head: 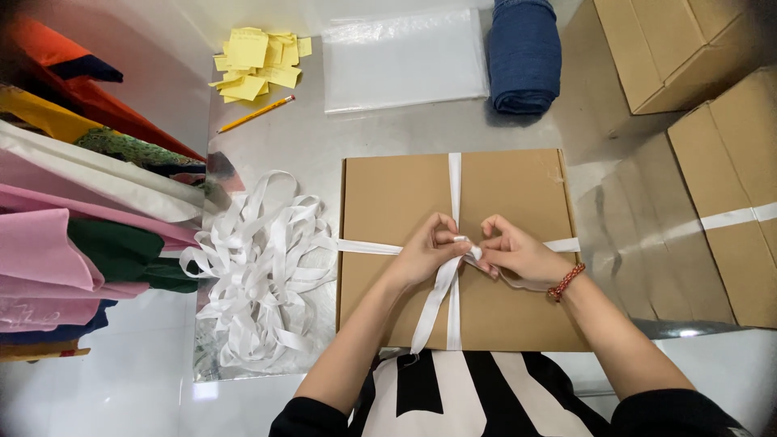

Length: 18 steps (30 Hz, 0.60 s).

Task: Packing clothing into a box and tying a decorative ribbon around it.

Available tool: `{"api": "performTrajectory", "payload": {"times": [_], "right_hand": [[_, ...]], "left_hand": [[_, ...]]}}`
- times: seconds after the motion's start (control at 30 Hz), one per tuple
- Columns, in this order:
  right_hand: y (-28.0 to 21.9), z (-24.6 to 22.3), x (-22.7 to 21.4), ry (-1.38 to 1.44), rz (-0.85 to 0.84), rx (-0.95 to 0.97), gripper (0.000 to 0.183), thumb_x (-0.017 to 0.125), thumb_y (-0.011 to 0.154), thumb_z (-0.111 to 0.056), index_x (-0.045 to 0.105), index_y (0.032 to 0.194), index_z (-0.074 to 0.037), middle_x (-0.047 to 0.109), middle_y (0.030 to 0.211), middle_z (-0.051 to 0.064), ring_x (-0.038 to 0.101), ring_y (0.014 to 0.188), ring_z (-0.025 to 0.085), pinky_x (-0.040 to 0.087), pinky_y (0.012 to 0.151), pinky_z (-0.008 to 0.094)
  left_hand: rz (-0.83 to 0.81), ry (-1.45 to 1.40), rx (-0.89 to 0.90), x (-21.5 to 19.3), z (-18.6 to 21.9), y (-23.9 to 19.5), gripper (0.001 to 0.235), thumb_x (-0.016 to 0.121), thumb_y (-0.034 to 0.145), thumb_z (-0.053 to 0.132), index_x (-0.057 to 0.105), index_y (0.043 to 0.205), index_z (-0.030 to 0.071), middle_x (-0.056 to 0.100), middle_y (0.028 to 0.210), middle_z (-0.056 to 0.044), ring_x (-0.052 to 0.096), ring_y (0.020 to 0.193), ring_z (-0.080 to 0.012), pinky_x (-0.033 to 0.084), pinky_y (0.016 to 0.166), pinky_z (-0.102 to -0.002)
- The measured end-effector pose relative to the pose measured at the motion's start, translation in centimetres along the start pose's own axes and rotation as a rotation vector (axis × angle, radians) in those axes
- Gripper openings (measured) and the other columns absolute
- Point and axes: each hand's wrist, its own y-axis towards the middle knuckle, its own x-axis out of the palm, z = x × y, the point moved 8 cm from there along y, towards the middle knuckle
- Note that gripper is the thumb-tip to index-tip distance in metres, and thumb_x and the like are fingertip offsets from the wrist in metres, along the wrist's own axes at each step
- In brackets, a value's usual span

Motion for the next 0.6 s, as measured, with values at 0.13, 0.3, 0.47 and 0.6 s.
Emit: {"api": "performTrajectory", "payload": {"times": [0.13, 0.3, 0.47, 0.6], "right_hand": [[-0.2, -0.7, -0.4, 0.14, -0.01, 0.053, 0.034, 0.061, 0.101, 0.002, 0.038, 0.119, -0.015, 0.062, 0.069, 0.009, 0.055, 0.056, 0.016, 0.049, 0.054, 0.031], [0.1, -1.0, -0.7, 0.18, 0.076, 0.13, 0.03, 0.067, 0.102, -0.005, 0.048, 0.123, -0.012, 0.063, 0.068, 0.011, 0.057, 0.056, 0.017, 0.049, 0.054, 0.03], [-1.0, -1.0, -1.5, 0.146, 0.203, 0.16, 0.034, 0.068, 0.101, -0.007, 0.051, 0.131, -0.011, 0.069, 0.075, 0.014, 0.067, 0.065, 0.018, 0.053, 0.057, 0.029], [-2.8, -2.9, 1.2, 0.161, 0.31, 0.103, 0.032, 0.067, 0.102, -0.007, 0.051, 0.13, -0.01, 0.067, 0.071, 0.015, 0.061, 0.058, 0.013, 0.047, 0.05, 0.023]], "left_hand": [[-0.132, 0.314, 0.023, 3.1, 3.8, -2.0, 0.033, 0.076, 0.1, 0.008, 0.047, 0.117, 0.013, 0.073, 0.101, -0.003, 0.069, 0.09, -0.0078, 0.059, 0.083, -0.02], [-0.143, 1.098, 0.184, 4.6, 6.2, -3.9, 0.018, 0.064, 0.105, 0.014, 0.051, 0.116, 0.02, 0.079, 0.104, -0.01, 0.077, 0.093, -0.0405, 0.061, 0.081, -0.05], [-0.091, 1.34, 0.425, 6.1, 7.3, -4.7, 0.013, 0.06, 0.104, 0.012, 0.051, 0.11, 0.018, 0.071, 0.092, -0.01, 0.076, 0.086, -0.0338, 0.061, 0.076, -0.045], [0.046, 1.358, 0.586, 5.9, 7.4, -5.4, 0.009, 0.059, 0.104, 0.01, 0.055, 0.107, 0.017, 0.065, 0.081, -0.007, 0.073, 0.078, -0.0269, 0.062, 0.072, -0.038]]}}
